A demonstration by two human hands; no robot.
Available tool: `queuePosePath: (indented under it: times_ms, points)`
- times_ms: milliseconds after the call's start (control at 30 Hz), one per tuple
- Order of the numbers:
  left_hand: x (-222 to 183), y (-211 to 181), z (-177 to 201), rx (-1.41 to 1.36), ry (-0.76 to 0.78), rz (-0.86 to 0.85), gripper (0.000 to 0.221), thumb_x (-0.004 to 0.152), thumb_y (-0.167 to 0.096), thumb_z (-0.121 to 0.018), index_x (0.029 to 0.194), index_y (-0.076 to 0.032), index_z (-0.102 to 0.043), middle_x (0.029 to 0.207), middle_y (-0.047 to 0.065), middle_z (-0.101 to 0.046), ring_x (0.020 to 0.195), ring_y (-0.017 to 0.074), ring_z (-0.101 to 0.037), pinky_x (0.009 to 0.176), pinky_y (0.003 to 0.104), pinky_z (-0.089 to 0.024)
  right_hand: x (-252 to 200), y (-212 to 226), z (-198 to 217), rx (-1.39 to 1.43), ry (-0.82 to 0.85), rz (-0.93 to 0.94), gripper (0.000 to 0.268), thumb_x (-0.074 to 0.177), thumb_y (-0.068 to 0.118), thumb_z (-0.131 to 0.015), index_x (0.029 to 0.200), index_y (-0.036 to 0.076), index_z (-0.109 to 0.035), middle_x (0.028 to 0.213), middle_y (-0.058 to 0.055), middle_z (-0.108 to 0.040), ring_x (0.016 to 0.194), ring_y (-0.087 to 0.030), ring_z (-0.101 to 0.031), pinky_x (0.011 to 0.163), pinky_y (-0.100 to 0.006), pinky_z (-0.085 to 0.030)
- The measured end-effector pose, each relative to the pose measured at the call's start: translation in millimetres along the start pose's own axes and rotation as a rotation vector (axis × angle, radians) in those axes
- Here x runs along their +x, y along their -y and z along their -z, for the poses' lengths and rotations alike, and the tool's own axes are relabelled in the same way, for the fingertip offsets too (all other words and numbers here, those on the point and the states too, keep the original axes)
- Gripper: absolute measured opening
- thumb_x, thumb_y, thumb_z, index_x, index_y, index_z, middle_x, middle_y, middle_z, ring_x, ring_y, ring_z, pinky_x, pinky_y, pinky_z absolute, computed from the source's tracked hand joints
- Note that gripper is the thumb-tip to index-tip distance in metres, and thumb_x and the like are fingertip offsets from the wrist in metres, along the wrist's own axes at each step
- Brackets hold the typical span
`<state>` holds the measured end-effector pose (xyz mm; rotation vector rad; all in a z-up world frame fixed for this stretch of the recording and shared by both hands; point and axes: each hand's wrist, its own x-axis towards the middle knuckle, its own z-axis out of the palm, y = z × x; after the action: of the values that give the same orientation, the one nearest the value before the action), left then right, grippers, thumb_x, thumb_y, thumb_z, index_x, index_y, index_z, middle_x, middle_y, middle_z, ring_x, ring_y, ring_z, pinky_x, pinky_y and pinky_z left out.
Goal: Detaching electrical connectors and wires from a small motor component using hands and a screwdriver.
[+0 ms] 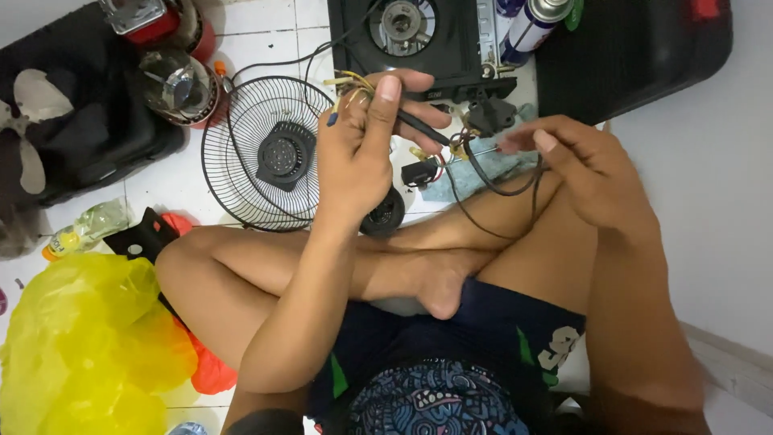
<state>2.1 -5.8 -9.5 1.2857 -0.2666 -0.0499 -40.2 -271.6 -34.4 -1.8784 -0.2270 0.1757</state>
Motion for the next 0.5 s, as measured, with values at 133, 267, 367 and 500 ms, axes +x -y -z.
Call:
queuePosePath:
  times_ms: [133,267,367,500]
  points:
    - [3,3,-1,0.038,0.031,-0.024,0.04,0.108,-0.028,-0.045,0.116,0.007,-0.062,0.089,0.019,-0.074,0.069,0.0232,-0.073,0.065,0.029,-0.064,5,21,-9,0.007,0.066,0.144,0.028,0.109,0.008,-0.043,0.13,-0.006,-0.056,0.127,-0.018,-0.066,0.117,-0.026,-0.066,0.104,-0.035,-0.05]
    - [1,8,1,0.03,0.044,0.037,0.035,0.107,-0.023,-0.048,0.117,0.007,-0.063,0.095,0.019,-0.075,0.073,0.0217,-0.073,0.069,0.028,-0.062,10,38,-20,0.023,0.009,0.171,0.05,0.096,0.001,-0.063,0.143,-0.006,-0.05,0.123,-0.018,-0.065,0.107,-0.025,-0.067,0.097,-0.032,-0.054]
    - [-2,11,4,0.106,0.064,0.023,0.034,0.107,-0.023,-0.049,0.118,0.005,-0.066,0.099,0.017,-0.076,0.079,0.0206,-0.076,0.072,0.026,-0.062,17,47,-30,-0.027,-0.05,0.144,0.05,0.092,-0.005,-0.072,0.139,-0.003,-0.057,0.108,-0.012,-0.064,0.093,-0.017,-0.062,0.089,-0.027,-0.052]
    - [-9,29,12,0.012,0.104,-0.008,0.03,0.109,-0.019,-0.05,0.123,0.004,-0.063,0.112,0.02,-0.073,0.092,0.0241,-0.074,0.086,0.032,-0.064,21,37,-40,-0.045,-0.097,0.098,0.046,0.091,-0.005,-0.074,0.134,-0.002,-0.059,0.114,-0.009,-0.065,0.092,-0.014,-0.058,0.089,-0.026,-0.052]
